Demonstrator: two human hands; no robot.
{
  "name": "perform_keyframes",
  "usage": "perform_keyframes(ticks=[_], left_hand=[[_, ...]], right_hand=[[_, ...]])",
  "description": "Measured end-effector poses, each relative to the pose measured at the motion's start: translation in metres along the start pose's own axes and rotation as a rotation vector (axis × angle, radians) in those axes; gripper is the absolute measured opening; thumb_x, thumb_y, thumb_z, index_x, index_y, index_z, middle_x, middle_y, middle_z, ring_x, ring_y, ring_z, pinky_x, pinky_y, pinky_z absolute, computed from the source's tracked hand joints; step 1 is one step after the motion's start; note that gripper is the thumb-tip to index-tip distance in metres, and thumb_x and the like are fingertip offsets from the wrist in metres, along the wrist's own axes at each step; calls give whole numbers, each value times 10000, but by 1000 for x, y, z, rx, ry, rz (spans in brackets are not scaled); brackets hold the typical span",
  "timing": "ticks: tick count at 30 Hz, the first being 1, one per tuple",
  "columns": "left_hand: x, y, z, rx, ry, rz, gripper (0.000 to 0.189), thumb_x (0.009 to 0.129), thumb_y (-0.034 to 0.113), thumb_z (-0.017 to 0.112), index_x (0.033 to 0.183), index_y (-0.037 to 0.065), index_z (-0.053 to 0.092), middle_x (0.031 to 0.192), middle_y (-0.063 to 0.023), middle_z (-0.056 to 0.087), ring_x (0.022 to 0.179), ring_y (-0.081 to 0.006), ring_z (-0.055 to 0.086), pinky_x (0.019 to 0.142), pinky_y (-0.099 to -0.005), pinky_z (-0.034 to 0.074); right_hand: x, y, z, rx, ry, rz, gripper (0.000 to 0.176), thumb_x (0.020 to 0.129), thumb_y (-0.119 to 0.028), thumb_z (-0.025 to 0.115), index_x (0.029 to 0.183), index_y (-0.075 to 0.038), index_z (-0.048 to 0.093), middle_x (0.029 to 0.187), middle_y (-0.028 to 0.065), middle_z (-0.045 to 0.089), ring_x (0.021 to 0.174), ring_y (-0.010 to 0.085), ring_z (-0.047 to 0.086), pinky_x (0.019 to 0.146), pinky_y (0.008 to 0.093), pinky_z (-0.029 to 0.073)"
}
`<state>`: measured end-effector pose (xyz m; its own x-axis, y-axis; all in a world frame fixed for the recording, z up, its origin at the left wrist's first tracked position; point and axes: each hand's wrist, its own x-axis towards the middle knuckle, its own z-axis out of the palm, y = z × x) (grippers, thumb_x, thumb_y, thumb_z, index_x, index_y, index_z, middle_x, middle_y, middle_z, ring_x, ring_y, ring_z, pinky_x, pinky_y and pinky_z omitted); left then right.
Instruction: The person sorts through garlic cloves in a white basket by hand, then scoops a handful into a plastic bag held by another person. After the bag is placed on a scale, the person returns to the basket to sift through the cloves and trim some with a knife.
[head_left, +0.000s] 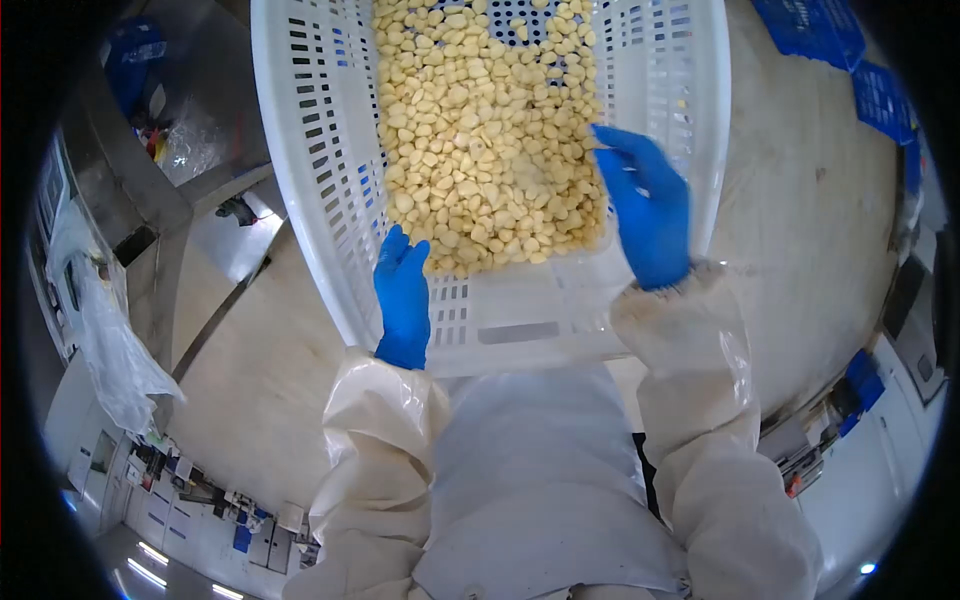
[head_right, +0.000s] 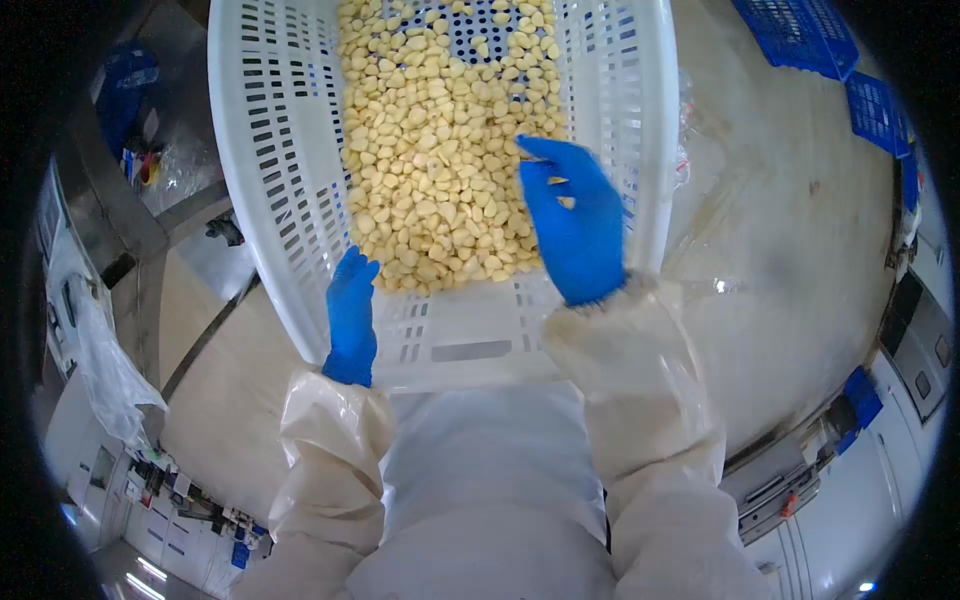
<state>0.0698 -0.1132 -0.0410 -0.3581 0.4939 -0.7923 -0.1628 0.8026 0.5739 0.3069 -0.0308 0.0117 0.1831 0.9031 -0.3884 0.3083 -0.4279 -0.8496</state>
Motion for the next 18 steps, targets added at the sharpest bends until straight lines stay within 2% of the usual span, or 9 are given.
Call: perform_keyframes(ticks=[2,5,8,11,12,13,14,17,18], left_hand=[[7,-7,0,-53,-11,-49,680,803,67,617,1392,-37,294,1344,-139,428,1186,-209,441,1007,-312,332],[21,-24,2,-128,59,-93,747,773,35,624,1418,-2,249,1344,-123,424,1185,-212,438,994,-317,343],[40,-45,7,-260,70,-106,765,747,20,642,1411,31,261,1336,-107,427,1175,-216,443,981,-322,357],[54,-57,14,-324,126,-168,725,732,19,669,1367,44,321,1306,-106,451,1147,-227,470,955,-334,388],[67,-75,15,-369,117,-156,725,732,18,673,1366,43,322,1299,-108,458,1139,-229,477,948,-337,396],[77,-86,15,-415,109,-143,725,731,17,676,1365,41,323,1292,-109,464,1131,-231,483,940,-340,403],[78,-84,25,-416,224,-158,723,734,54,697,1358,31,333,1289,-141,472,1121,-252,499,917,-357,426],[90,-90,41,-125,434,-11,742,744,208,731,1341,49,321,1315,-128,446,1135,-265,505,935,-371,440],[81,-78,51,189,594,-149,779,733,231,751,1351,30,323,1297,-156,461,1129,-285,507,938,-381,433]], right_hand=[[14,30,22,-26,-155,50,307,858,-225,610,1132,-87,623,1037,86,614,888,192,582,767,311,463],[37,82,54,-109,-195,84,392,845,-287,623,1195,-113,593,1158,135,576,1044,271,560,882,358,446],[69,120,80,-294,-119,-65,476,830,-354,630,1258,-160,549,1287,181,492,1195,323,465,1004,410,369],[113,151,103,-449,-51,-95,540,837,-396,629,1305,-158,503,1364,212,415,1296,329,365,1053,407,311],[126,155,108,-426,-71,-57,574,829,-456,615,1333,-220,475,1438,199,321,1333,332,308,1067,418,291],[139,157,114,-490,-81,-50,598,818,-489,603,1343,-243,456,1442,183,318,1329,349,302,1070,435,287],[150,156,124,-551,-94,-44,623,807,-522,590,1354,-266,437,1447,167,315,1325,366,296,1073,452,284],[157,133,141,-829,-243,36,684,780,-617,548,1379,-330,383,1461,104,305,1328,388,264,1085,473,272],[151,125,146,-873,-291,36,682,783,-619,546,1381,-335,381,1448,111,325,1321,387,276,1083,466,275]])
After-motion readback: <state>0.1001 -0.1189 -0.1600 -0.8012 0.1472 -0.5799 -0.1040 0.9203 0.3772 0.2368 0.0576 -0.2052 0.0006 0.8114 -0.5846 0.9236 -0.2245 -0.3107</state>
